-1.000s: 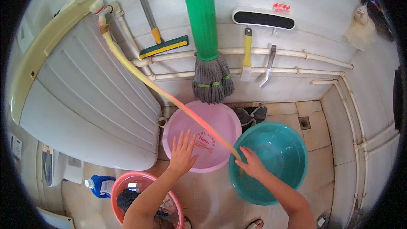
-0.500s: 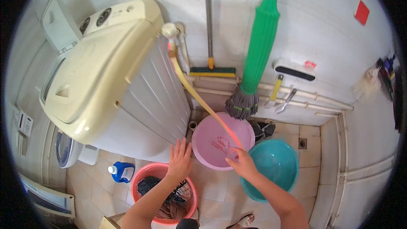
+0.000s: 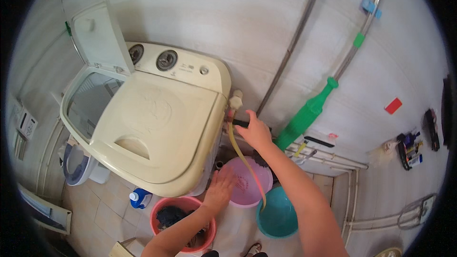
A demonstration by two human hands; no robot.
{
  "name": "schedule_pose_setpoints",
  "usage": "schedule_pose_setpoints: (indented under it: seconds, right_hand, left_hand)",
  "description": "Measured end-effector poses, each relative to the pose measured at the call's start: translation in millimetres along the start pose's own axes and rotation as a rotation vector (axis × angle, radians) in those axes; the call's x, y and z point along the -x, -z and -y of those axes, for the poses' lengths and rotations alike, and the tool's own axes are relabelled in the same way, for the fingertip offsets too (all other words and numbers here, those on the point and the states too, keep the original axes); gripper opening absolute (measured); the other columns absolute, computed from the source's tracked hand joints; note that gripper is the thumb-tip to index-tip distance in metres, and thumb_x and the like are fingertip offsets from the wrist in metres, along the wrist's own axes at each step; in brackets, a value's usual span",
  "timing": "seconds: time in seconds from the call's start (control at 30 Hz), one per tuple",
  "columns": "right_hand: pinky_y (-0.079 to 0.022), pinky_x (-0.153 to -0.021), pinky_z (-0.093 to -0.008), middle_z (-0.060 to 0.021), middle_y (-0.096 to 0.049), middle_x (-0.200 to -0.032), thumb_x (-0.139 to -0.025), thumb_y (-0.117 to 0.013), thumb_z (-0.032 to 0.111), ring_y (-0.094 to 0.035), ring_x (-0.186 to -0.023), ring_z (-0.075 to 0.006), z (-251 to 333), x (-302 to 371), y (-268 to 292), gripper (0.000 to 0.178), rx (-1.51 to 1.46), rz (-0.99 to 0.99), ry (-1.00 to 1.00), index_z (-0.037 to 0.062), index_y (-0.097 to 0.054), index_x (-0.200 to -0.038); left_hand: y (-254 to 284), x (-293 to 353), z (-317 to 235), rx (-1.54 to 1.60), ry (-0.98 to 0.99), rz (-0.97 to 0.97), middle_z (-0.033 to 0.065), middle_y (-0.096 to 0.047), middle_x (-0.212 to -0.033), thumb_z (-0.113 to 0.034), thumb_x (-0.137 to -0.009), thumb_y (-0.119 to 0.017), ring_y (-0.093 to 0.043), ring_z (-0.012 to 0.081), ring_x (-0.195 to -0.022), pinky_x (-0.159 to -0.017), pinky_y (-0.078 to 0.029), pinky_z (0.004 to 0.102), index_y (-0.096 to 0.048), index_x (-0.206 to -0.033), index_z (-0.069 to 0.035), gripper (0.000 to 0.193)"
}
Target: The person fills a pink basin with water from a hose, scrubs the basin with a brush, and rinses it. They then fill a teal basin with water and hand-wash a white cloth, repeatedly submerging and wringing it.
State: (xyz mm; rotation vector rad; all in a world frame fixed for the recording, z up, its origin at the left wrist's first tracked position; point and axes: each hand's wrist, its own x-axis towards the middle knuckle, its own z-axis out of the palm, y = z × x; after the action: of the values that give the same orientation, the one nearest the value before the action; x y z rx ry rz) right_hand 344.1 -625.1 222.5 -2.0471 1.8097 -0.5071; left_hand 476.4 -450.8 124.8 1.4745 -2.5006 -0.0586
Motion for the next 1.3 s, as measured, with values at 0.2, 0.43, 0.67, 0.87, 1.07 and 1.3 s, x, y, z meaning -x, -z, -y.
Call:
schedule_pose_setpoints:
  seconds: [0.2, 0.43, 0.67, 0.87, 1.07, 1.3]
  right_hand:
    - [-0.046, -0.077, -0.0417, -0.0213, -0.061, -0.094, -0.074, -0.061, 0.036, -0.059, -0.090, -0.0347, -7, -65, -7, 0.058, 0.123, -0.016, 0.013, -0.0001, -0.043, -0.116]
    - [-0.045, -0.081, -0.0419, -0.0228, -0.060, -0.096, -0.068, -0.065, 0.039, -0.058, -0.092, -0.0350, 23, -93, -12, 0.059, 0.166, 0.160, -0.076, -0.0012, -0.048, -0.109]
    - [-0.047, -0.074, -0.0429, -0.0233, -0.060, -0.090, -0.070, -0.065, 0.038, -0.059, -0.085, -0.0360, 6, -108, -8, 0.054, 0.193, 0.276, 0.255, -0.0032, -0.050, -0.102]
    - [-0.047, -0.071, -0.0426, -0.0239, -0.061, -0.084, -0.067, -0.068, 0.041, -0.059, -0.081, -0.0376, -9, -130, 7, 0.053, 0.285, 0.387, 0.472, -0.0046, -0.053, -0.091]
    - [-0.047, -0.073, -0.0421, -0.0249, -0.060, -0.087, -0.068, -0.067, 0.038, -0.058, -0.084, -0.0371, -2, -131, 16, 0.051, 0.226, 0.473, 0.551, -0.0053, -0.054, -0.092]
    - [-0.047, -0.077, -0.0418, -0.0239, -0.060, -0.091, -0.068, -0.067, 0.034, -0.058, -0.088, -0.0359, 2, -136, 21, 0.051, 0.316, 0.533, 0.590, -0.0047, -0.054, -0.099]
  left_hand:
    - [84, -40, 9, -0.095, -0.010, -0.064, 0.0158, -0.029, -0.138, -0.017, -0.079, -0.052, -0.019, 0.0337, -0.131, -0.104, -0.020, 0.0478, -0.049, -0.117, -0.003, 0.041]
    - [136, -60, 41, -0.206, 0.198, -0.128, 0.0163, -0.029, -0.137, -0.019, -0.075, -0.057, -0.017, 0.0354, -0.131, -0.104, -0.018, 0.0505, -0.046, -0.120, -0.006, 0.048]
    - [152, -67, 65, -0.022, 0.361, -0.216, 0.0183, -0.032, -0.134, -0.027, -0.074, -0.060, -0.019, 0.0373, -0.129, -0.104, -0.017, 0.0520, -0.041, -0.125, -0.006, 0.059]
    - [145, -74, 62, -0.018, 0.369, -0.218, 0.0172, -0.035, -0.133, -0.028, -0.074, -0.060, -0.022, 0.0370, -0.128, -0.103, -0.018, 0.0525, -0.040, -0.126, -0.007, 0.060]
    - [145, -73, 61, -0.013, 0.387, -0.183, 0.0173, -0.034, -0.133, -0.026, -0.074, -0.060, -0.023, 0.0361, -0.128, -0.103, -0.019, 0.0512, -0.038, -0.127, -0.005, 0.061]
    - [146, -73, 61, -0.011, 0.382, -0.190, 0.0182, -0.032, -0.135, -0.024, -0.073, -0.059, -0.025, 0.0354, -0.127, -0.104, -0.019, 0.0489, -0.035, -0.128, -0.005, 0.063]
